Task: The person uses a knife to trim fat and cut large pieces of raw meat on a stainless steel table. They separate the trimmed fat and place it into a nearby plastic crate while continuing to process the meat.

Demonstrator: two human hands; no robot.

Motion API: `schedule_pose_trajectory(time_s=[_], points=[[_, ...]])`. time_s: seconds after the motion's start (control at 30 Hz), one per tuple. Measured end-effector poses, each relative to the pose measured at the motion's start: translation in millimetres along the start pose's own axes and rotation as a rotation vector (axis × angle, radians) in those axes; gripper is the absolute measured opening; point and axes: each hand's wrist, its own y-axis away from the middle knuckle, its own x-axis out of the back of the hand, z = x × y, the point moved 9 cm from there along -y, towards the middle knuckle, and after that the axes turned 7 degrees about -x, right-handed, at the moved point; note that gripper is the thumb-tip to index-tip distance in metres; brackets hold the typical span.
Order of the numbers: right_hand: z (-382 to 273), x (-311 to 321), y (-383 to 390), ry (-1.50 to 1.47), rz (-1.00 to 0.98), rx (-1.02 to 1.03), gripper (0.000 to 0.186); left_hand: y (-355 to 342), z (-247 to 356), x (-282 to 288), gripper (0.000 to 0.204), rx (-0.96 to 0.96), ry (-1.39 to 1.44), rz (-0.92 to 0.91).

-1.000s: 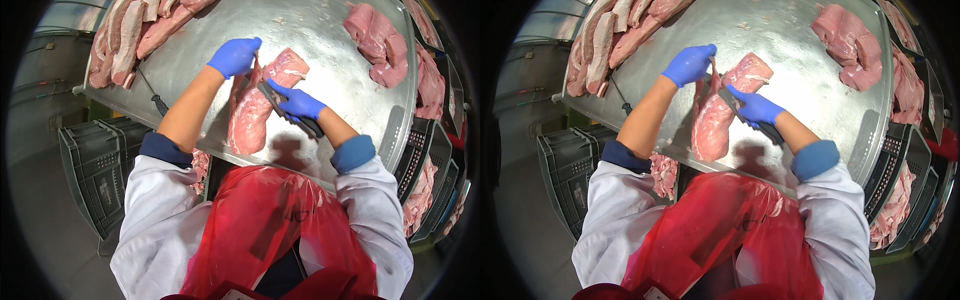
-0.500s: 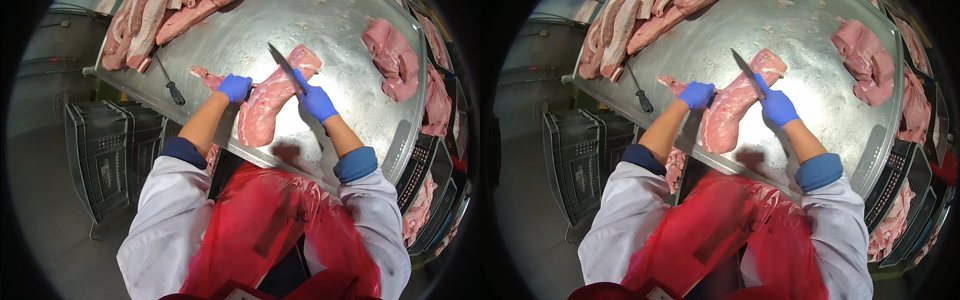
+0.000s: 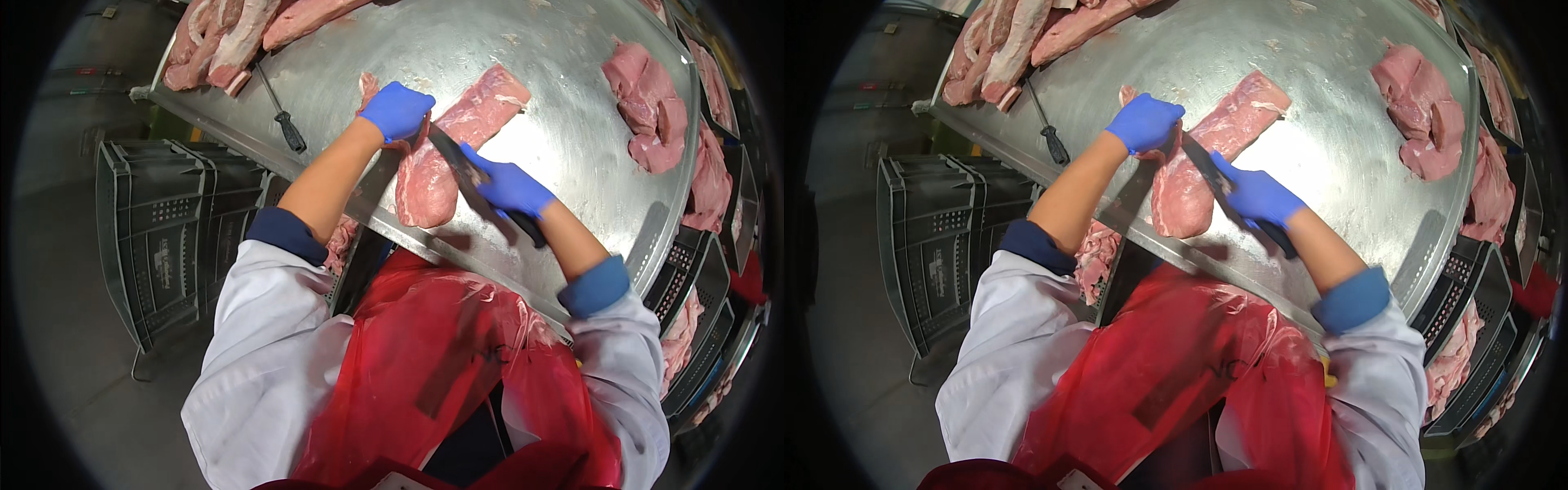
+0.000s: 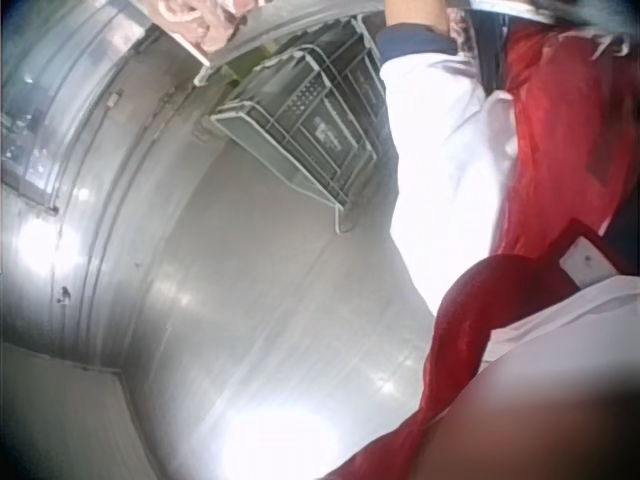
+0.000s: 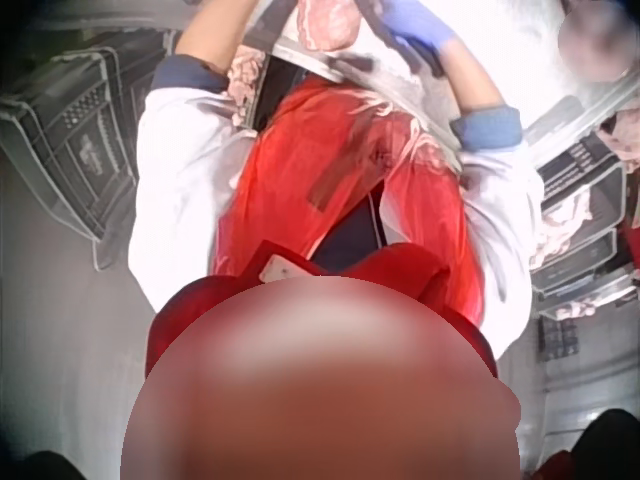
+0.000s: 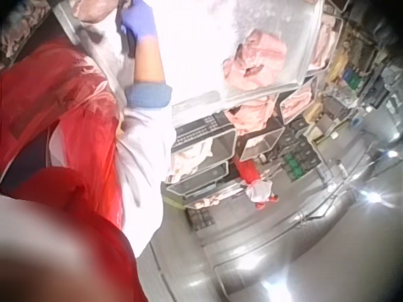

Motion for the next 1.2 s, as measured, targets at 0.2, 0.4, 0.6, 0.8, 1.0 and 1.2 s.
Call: schedule_pose_trajectory(time_s=[0.2, 0.4, 0.6, 0.8, 1.0, 1.2], points=[[-10, -29, 54, -0.072, -0.251, 0.052, 0.079, 72, -51, 12, 0.017, 0.159, 0.055, 0.077], [-2, 13, 68, -0.193, 0.019, -0.069, 0.07, 129, -60, -55, 0.023, 0.121, 0.125, 0.102], [21, 29, -47, 0.157, 0.455, 0.079, 0.075, 77, -2, -97, 0.019, 0.027, 0.089, 0.051], [24, 59, -39, -0.12, 0.55, 0.005, 0.066, 104, -10, -40, 0.018, 0.133, 0.064, 0.037], [-19, -11, -61, 0.222, 0.21, 0.092, 0.068, 65, 16, 25, 0.016, 0.049, 0.021, 0.009], [9, -32, 19, 0.05, 0.042, 0.248, 0.077, 63, 31, 58, 0.017, -0.013, -0.023, 0.138]])
